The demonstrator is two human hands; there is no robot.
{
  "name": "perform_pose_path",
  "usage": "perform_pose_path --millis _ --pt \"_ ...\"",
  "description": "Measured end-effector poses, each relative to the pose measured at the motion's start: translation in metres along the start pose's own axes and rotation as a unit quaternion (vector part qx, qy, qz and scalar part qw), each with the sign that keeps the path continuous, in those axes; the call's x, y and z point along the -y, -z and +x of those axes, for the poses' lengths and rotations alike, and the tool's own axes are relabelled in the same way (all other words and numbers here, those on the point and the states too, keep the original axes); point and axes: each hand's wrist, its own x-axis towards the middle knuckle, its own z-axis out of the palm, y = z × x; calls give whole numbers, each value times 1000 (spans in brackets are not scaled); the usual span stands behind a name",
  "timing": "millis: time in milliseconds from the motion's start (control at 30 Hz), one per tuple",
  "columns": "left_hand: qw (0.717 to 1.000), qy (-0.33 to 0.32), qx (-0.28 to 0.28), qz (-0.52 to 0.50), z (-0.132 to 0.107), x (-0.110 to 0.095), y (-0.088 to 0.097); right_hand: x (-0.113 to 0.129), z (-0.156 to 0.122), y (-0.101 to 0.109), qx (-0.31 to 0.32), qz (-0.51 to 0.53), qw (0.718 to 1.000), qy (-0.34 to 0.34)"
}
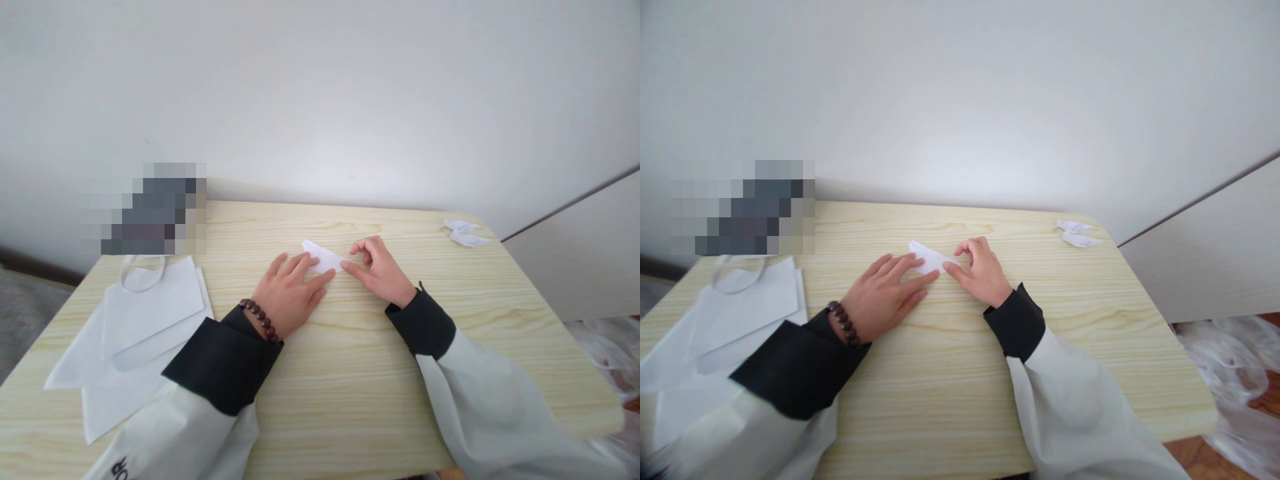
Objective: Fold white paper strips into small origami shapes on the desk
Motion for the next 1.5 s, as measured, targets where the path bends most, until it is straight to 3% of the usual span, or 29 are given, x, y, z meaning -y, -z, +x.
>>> perform_pose_path --millis 300,467,733,933,1200,1500 --pt "1000 -3 -4 -3 -1 1 -2 -1 1 6 48 -2 999 17" --pt "1000 -5 -12 -3 -2 1 -4 0 -1 1 15 -27 999 20" --pt "1000 -10 -24 -8 -2 2 -4 1 -1 1 31 -56 998 25" --pt "1000 -15 -18 -11 -2 3 -2 6 -4 -4 5 -114 993 26" --pt "999 -24 -22 -21 -2 7 -1 6 -3 0 24 -100 995 15" --pt "999 -27 -35 -17 -2 6 -2 9 -5 -7 -7 -119 993 21"
